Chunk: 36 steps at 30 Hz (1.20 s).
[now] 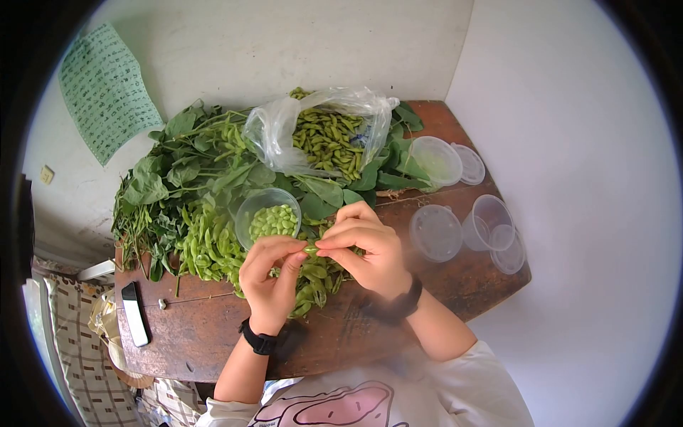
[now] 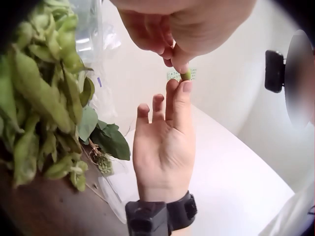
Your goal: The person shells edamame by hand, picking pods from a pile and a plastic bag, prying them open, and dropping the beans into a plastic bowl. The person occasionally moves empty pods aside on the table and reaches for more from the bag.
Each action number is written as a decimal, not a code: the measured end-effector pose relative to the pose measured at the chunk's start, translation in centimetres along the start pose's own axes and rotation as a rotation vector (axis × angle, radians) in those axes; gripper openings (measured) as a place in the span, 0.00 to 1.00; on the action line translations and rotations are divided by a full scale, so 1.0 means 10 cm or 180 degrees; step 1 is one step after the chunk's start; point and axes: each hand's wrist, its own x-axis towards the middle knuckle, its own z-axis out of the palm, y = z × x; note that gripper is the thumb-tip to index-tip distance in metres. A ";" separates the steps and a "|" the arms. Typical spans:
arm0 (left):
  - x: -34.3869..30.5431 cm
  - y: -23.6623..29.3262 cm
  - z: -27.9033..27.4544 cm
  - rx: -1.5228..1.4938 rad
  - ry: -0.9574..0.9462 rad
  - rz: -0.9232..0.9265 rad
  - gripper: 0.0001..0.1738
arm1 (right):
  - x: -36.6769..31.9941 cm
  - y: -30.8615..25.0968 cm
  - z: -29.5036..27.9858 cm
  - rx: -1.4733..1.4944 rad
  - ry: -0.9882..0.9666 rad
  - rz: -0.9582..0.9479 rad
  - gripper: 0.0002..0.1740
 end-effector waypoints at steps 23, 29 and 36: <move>0.00 -0.12 0.04 0.2141 -0.0040 0.1174 0.12 | -0.01 0.12 0.04 -0.1125 -0.0225 -0.0465 0.10; -0.04 -0.13 0.06 0.2476 -0.0176 0.1152 0.10 | -0.01 0.08 0.05 -0.1909 -0.0387 -0.0922 0.09; -0.01 -0.11 0.06 0.2088 0.0081 0.0716 0.08 | 0.02 -0.03 0.05 -0.1931 -0.0325 -0.0843 0.16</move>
